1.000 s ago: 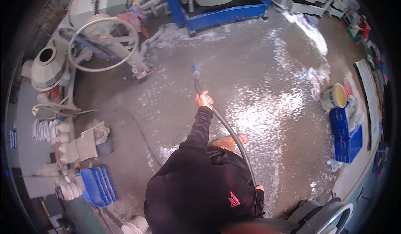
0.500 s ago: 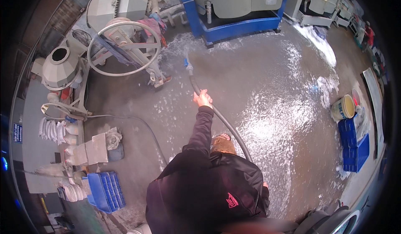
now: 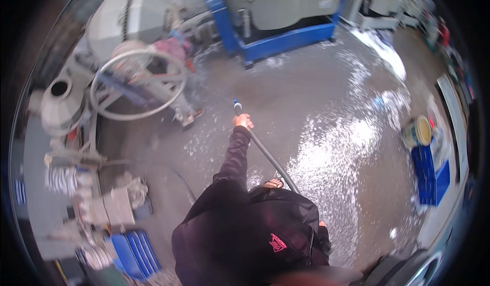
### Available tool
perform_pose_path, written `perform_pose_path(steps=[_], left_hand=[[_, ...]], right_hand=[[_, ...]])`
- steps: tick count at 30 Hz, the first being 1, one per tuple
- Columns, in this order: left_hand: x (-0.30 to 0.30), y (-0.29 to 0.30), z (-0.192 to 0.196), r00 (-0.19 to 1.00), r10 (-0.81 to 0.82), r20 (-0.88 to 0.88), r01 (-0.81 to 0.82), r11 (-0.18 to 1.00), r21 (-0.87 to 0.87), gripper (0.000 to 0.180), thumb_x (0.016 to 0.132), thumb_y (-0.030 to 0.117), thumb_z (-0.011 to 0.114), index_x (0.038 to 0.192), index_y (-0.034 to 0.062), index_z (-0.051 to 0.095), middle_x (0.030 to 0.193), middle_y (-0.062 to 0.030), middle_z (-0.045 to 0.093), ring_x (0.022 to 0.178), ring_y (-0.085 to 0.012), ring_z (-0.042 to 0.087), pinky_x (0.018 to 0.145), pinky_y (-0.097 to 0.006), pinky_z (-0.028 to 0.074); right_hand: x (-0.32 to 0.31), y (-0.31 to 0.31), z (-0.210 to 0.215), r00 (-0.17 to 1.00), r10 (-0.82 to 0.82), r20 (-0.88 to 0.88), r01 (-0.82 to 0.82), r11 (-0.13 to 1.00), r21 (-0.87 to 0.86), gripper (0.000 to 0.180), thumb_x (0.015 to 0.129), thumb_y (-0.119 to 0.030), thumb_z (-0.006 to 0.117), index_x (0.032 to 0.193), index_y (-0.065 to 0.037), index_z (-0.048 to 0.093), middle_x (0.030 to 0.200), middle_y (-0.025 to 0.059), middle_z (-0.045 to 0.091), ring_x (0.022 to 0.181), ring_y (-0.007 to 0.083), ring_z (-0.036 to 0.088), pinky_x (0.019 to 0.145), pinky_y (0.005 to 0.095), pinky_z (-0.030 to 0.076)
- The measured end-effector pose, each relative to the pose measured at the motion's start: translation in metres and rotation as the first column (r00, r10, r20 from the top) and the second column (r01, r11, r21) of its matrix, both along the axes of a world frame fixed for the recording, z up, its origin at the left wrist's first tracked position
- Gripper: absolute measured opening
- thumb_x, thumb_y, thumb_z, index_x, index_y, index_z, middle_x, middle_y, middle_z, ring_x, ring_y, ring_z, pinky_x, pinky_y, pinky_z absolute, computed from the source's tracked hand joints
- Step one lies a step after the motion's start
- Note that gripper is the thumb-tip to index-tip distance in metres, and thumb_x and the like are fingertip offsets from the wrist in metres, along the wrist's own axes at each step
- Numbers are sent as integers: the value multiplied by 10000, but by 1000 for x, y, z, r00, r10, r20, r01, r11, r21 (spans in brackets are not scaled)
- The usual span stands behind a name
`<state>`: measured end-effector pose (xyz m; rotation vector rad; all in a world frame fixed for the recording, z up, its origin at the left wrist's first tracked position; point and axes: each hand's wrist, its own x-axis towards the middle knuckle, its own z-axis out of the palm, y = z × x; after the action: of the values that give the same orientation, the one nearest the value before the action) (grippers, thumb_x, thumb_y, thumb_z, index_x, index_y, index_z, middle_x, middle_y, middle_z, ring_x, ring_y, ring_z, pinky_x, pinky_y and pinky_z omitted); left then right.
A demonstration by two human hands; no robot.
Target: The person walks through a factory floor and uses a high-pressure water hose to wash a large rotating drum and the surrounding floor. The person sprays water onto the drum and floor, rinsing away foam and debris.
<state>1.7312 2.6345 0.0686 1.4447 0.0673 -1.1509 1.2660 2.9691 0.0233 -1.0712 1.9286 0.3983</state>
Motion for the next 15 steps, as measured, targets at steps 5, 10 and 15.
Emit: perform_pose_path(steps=[5, 10, 15], left_hand=[[-42, -60, -7, 877, -447, -176, 421, 892, -165, 151, 741, 39, 502, 653, 83, 387, 475, 68, 188, 356, -67, 182, 366, -247, 201], [-113, -117, 25, 651, -703, -285, 648, 711, -275, 213, 753, 26, 511, 682, 173, 374, 459, 97, 198, 340, -51, 199, 348, -221, 192], [-215, -96, 46, 552, -760, -342, 679, 648, -345, 184, 763, 24, 524, 760, 192, 451, 450, 97, 210, 334, -50, 206, 331, -219, 178]], right_hand=[[48, 14, 44, 950, -252, -186, 260, 966, 18, 345, 752, -287, 482, 971, -57, 619, 1058, 205, 580, 1028, 353, 537, 874, 434, 428], [102, 10, 101, 848, -432, -305, 444, 895, -34, 328, 733, -294, 509, 926, -66, 643, 1033, 205, 591, 1005, 338, 557, 840, 418, 454], [129, 58, 155, 756, -507, -414, 551, 835, -17, 379, 585, -345, 701, 826, -56, 656, 934, 177, 620, 926, 319, 591, 791, 396, 481]])
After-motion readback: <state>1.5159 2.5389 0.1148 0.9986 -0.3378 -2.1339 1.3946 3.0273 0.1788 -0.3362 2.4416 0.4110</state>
